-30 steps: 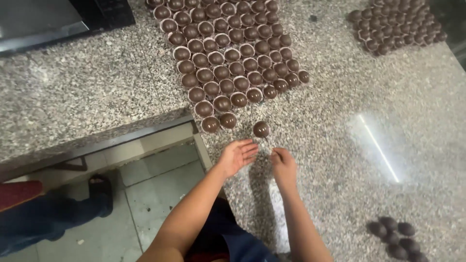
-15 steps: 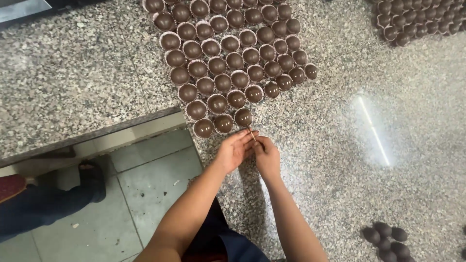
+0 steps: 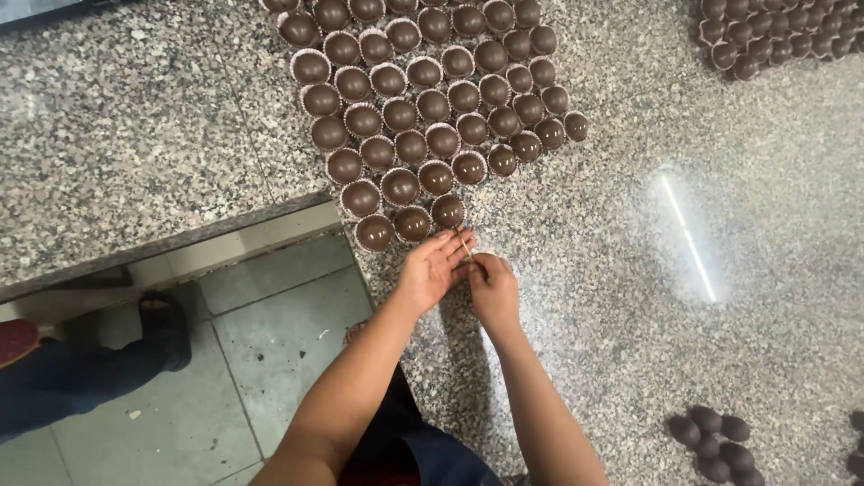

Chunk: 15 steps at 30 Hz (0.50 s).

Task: The person picks up round chocolate truffle centers from the counter, dips each one into a large bowl of melted chocolate using a thin wooden skewer, and transfers the coated truffle into a small paper cup, adding it to rows of finished cups on the counter.

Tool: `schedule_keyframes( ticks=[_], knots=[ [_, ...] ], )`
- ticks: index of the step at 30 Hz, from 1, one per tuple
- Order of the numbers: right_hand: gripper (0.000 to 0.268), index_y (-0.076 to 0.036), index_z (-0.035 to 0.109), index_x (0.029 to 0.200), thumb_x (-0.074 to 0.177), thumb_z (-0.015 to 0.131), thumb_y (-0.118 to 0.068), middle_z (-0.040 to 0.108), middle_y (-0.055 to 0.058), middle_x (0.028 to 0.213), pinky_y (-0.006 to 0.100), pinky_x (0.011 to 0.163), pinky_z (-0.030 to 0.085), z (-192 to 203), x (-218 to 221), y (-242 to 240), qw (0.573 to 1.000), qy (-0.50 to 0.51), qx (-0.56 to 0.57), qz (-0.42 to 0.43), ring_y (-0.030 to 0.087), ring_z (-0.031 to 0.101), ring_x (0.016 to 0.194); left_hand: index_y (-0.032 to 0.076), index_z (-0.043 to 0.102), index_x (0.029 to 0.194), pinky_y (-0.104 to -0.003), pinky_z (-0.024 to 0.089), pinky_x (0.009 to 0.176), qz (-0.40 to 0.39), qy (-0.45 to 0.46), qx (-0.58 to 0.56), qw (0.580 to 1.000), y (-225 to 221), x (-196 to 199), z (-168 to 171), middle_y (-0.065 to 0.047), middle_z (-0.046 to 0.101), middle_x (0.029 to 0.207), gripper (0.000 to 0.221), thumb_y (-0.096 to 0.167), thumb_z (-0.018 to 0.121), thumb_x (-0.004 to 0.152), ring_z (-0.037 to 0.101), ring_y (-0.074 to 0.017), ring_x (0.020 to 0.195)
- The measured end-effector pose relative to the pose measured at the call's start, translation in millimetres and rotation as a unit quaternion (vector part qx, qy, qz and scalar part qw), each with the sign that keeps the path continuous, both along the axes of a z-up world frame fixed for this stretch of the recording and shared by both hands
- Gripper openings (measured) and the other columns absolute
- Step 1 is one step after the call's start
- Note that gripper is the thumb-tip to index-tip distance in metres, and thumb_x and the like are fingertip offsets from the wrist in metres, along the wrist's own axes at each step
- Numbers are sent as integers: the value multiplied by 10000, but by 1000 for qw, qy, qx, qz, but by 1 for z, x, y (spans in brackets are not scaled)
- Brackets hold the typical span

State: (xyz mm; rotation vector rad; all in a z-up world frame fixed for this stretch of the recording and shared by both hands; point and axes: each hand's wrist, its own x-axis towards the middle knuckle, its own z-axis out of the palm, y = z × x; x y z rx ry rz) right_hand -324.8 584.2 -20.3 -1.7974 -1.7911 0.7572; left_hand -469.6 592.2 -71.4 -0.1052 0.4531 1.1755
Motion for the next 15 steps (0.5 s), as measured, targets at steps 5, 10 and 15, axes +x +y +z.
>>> schedule_keyframes(
  ticks=[5, 10, 15],
  knots=[
    [143, -47, 742, 1016, 896, 687, -102, 696, 192, 969, 443, 773, 552, 10, 1, -2, 996, -51, 72, 4, 377, 689, 855, 91, 609, 1159, -509, 425, 1113, 20, -4, 0, 1000, -1, 0, 1, -142, 603, 1458, 281, 279, 578, 954, 513, -291, 1389],
    [109, -55, 747, 973, 890, 693, -99, 690, 185, 924, 456, 758, 546, 15, -1, -2, 993, -81, 84, -19, 388, 680, 832, 91, 596, 1146, -513, 422, 1121, 22, -16, -3, 1000, -1, 1, -5, -153, 582, 1483, 262, 278, 577, 963, 503, -296, 1399],
    [66, -60, 725, 942, 901, 687, -95, 692, 174, 921, 471, 759, 541, 8, 1, -2, 983, -112, 145, -19, 397, 672, 851, 64, 619, 1220, -486, 419, 1125, 12, 3, -5, 1000, -1, -1, 5, -145, 578, 1484, 366, 301, 561, 947, 506, -284, 1396]
  ],
)
